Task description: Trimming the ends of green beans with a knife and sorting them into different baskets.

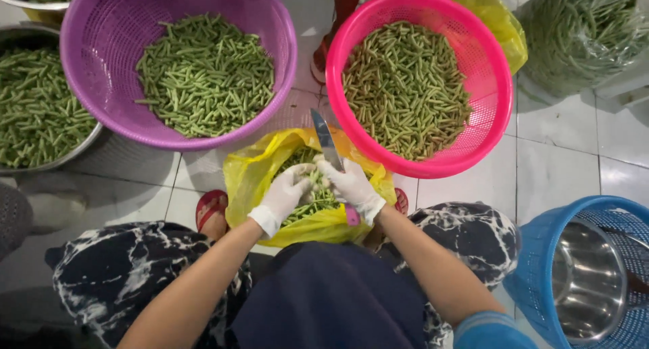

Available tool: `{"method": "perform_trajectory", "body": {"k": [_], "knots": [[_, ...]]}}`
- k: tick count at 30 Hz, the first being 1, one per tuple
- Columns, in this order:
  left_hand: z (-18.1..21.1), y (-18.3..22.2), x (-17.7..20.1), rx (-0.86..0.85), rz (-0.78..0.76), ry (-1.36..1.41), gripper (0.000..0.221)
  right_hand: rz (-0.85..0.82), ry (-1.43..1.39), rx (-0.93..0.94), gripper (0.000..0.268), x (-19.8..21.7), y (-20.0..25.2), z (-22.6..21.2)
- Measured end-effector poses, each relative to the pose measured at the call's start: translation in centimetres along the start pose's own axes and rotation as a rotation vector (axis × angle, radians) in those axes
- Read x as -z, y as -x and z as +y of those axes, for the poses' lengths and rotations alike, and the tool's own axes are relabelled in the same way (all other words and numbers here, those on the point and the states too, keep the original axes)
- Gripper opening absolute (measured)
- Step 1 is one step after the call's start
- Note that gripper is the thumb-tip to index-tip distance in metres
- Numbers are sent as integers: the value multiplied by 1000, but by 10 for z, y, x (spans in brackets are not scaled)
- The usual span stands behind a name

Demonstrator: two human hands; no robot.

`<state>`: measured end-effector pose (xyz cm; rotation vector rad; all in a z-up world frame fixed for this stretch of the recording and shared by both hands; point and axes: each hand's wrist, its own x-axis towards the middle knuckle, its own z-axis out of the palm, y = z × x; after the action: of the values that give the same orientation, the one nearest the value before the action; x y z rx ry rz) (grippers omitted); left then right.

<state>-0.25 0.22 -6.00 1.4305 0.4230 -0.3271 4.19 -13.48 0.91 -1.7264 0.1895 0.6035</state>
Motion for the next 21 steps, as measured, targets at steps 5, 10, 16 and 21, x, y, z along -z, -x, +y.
{"method": "perform_trajectory", "body": {"k": [5, 10, 16, 21], "knots": [[9, 5, -1, 61, -117, -479, 39, 113, -81, 65, 16, 8, -28, 28], [11, 9, 0, 16, -47, -422, 25, 69, 314, 544, 34, 18, 28, -36], [20, 16, 6, -108, -38, -418, 38, -58, 759, 519, 35, 7, 25, -1], [21, 11, -1, -66, -40, -496, 38, -12, 677, 578, 18, 11, -4, 29]]}}
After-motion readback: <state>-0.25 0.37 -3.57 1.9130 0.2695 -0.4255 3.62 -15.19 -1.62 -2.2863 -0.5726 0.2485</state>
